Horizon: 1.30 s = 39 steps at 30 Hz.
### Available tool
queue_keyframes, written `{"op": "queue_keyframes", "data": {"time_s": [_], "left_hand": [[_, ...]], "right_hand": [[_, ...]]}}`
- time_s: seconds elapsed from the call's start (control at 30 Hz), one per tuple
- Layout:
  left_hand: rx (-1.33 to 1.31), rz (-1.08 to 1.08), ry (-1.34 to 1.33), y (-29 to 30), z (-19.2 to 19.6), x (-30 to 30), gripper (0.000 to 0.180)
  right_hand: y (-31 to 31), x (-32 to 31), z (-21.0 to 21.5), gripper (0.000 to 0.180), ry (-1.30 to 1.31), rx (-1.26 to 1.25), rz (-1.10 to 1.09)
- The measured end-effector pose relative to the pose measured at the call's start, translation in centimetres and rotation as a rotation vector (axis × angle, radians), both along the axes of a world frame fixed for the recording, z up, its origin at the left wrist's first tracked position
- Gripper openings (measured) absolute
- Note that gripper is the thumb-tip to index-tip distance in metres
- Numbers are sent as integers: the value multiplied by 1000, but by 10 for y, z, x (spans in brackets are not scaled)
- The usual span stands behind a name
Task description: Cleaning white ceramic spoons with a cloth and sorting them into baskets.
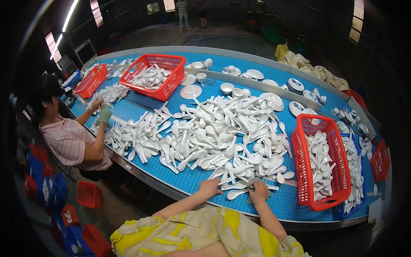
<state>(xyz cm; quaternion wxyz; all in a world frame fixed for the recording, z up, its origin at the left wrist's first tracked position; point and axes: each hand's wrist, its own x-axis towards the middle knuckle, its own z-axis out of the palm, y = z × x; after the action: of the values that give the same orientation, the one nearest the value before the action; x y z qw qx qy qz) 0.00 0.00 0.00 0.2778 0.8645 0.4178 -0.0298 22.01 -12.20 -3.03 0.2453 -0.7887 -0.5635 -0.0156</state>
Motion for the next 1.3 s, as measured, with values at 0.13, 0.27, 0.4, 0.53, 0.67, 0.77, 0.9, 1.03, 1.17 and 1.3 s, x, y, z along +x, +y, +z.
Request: {"op": "queue_keyframes", "data": {"time_s": [0.13, 0.27, 0.4, 0.53, 0.67, 0.77, 0.9, 1.03, 1.17, 1.3], "left_hand": [[32, 23, -67, 1, -17, 0, 38], [39, 43, -143, 2, -16, -4, 34], [-19, 67, -176, -1, 1, -3, 41], [-21, 65, -290, -5, -3, 0, 46], [-241, 159, -478, -6, -25, 2, 41], [-593, 216, -506, -2, -11, 5, 36], [-667, 278, -574, 2, -23, 8, 28], [-674, 393, -676, 8, -33, 6, 24], [-630, 590, -743, 27, -15, -2, 23], [-782, 916, -1047, 41, 10, -26, 19]], "right_hand": [[-2, -5, 5, 25, 53, 117, 81], [-8, -15, 16, 28, 103, 93, 108], [-9, -12, 7, 29, 250, 113, -9], [-9, 8, -7, 33, 683, 227, -107], [-14, 23, 24, 29, 952, 286, -160], [-37, 51, 46, 27, 910, 273, -171], [-73, 83, 71, 31, 435, -32, -278], [-89, 70, 93, 40, 345, -312, -407], [-90, 54, 69, 60, 118, -544, -537], [-59, 28, 56, 48, -11, -200, -265]]}}
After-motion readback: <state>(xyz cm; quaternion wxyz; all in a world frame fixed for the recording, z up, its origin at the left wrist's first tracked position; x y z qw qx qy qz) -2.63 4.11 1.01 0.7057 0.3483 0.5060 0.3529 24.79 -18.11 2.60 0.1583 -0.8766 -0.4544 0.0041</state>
